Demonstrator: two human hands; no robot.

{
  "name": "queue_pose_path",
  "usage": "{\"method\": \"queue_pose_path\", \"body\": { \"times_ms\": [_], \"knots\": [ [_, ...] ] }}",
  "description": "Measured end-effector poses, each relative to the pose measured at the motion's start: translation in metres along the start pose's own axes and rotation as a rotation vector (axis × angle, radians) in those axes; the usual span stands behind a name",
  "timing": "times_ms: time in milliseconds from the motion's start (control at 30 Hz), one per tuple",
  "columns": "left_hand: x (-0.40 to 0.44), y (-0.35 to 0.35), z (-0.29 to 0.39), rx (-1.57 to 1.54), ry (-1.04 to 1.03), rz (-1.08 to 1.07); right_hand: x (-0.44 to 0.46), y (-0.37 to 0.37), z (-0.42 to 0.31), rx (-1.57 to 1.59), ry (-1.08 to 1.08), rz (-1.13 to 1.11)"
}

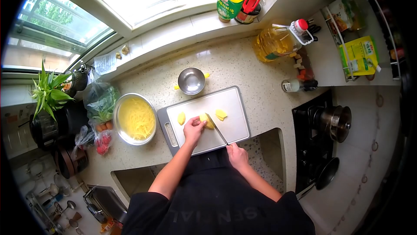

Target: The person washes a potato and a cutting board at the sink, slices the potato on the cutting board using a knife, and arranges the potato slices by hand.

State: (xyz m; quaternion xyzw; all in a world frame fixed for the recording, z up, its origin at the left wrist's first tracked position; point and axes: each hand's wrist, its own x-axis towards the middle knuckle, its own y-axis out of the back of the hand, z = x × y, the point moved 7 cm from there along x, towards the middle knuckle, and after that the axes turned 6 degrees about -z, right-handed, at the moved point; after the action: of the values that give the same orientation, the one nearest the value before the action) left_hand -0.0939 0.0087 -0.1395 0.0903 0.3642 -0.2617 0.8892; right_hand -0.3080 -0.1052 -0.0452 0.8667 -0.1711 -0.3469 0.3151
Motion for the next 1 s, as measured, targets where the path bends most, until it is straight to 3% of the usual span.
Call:
{"method": "queue_pose_path", "body": {
  "times_ms": [367,1000],
  "knots": [
    [0.006,0.003,-0.009,0.035,-0.026,0.031,0.015,-0.008,0.000,-0.011,0.008,-0.105],
    [0.013,0.009,-0.028,0.019,-0.025,0.032,0.032,0.000,0.026,-0.025,-0.092,0.034]
  ]
}}
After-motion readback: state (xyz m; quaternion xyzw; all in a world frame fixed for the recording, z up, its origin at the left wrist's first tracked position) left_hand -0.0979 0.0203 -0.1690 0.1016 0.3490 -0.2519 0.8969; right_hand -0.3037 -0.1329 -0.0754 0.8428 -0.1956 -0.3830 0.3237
